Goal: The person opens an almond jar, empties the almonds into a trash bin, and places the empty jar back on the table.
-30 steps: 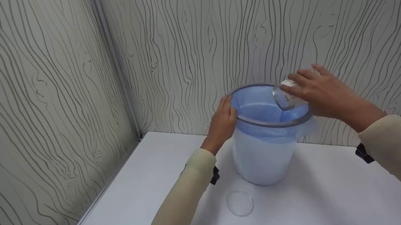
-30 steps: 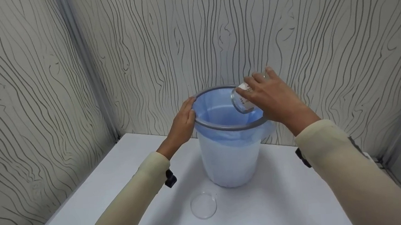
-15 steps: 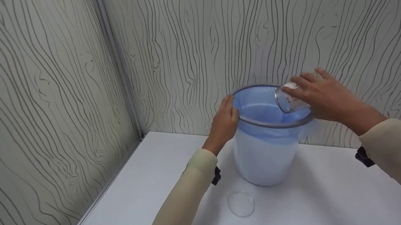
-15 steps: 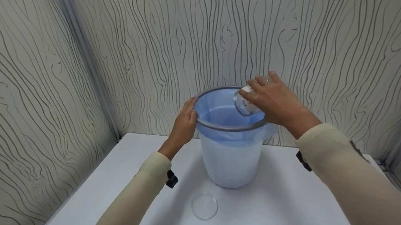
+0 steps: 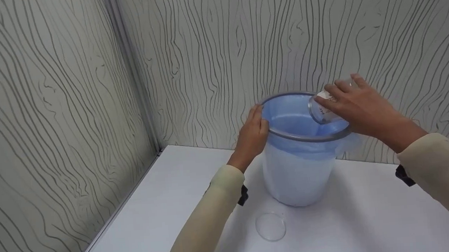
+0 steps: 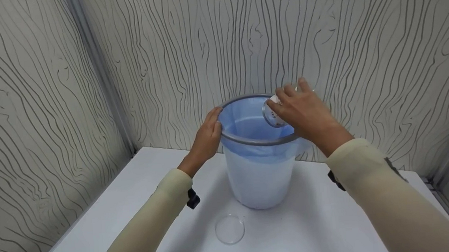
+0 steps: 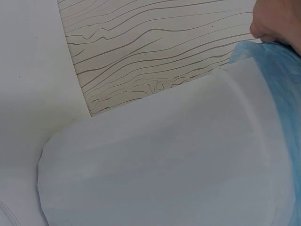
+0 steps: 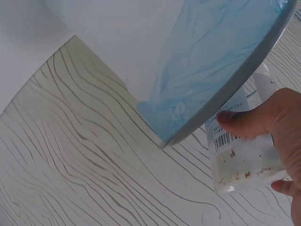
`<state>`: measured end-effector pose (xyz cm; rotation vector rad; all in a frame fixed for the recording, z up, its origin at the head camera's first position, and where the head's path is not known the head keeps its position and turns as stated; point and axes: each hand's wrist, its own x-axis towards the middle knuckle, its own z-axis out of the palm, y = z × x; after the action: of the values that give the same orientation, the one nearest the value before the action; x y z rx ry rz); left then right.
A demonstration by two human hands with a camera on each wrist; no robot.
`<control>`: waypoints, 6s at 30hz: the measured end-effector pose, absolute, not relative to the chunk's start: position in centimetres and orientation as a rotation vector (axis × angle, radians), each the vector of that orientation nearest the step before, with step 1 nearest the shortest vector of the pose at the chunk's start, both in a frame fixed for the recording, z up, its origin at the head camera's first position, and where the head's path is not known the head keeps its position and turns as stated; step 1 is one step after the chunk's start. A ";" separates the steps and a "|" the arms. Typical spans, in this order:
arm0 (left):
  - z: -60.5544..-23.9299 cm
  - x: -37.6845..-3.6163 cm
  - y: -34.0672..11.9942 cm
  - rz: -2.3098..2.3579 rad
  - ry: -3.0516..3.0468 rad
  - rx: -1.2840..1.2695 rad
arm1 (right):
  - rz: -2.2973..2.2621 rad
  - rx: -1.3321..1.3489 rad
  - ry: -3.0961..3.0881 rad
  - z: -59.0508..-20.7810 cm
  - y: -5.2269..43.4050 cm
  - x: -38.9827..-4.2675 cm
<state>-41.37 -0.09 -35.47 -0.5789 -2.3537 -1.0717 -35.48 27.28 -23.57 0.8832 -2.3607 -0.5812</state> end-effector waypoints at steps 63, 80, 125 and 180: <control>-35.7 -41.7 -0.1 -1.078 -2.350 -0.594 | -0.113 0.675 -2.259 -25.7 28.0 -34.5; -35.4 -41.7 -0.3 -1.077 -2.330 -0.607 | -0.012 0.623 -2.152 -26.6 27.7 -33.7; -35.7 -41.5 -0.1 -1.071 -2.333 -0.586 | 0.147 0.566 -2.058 -28.7 28.7 -30.8; -35.7 -41.4 -0.1 -1.068 -2.337 -0.593 | 0.245 0.584 -1.972 -30.6 28.9 -28.1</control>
<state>-41.43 -0.10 -35.70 -0.5933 -2.3369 -1.0680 -28.10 28.92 -30.61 0.5836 -1.9717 0.2446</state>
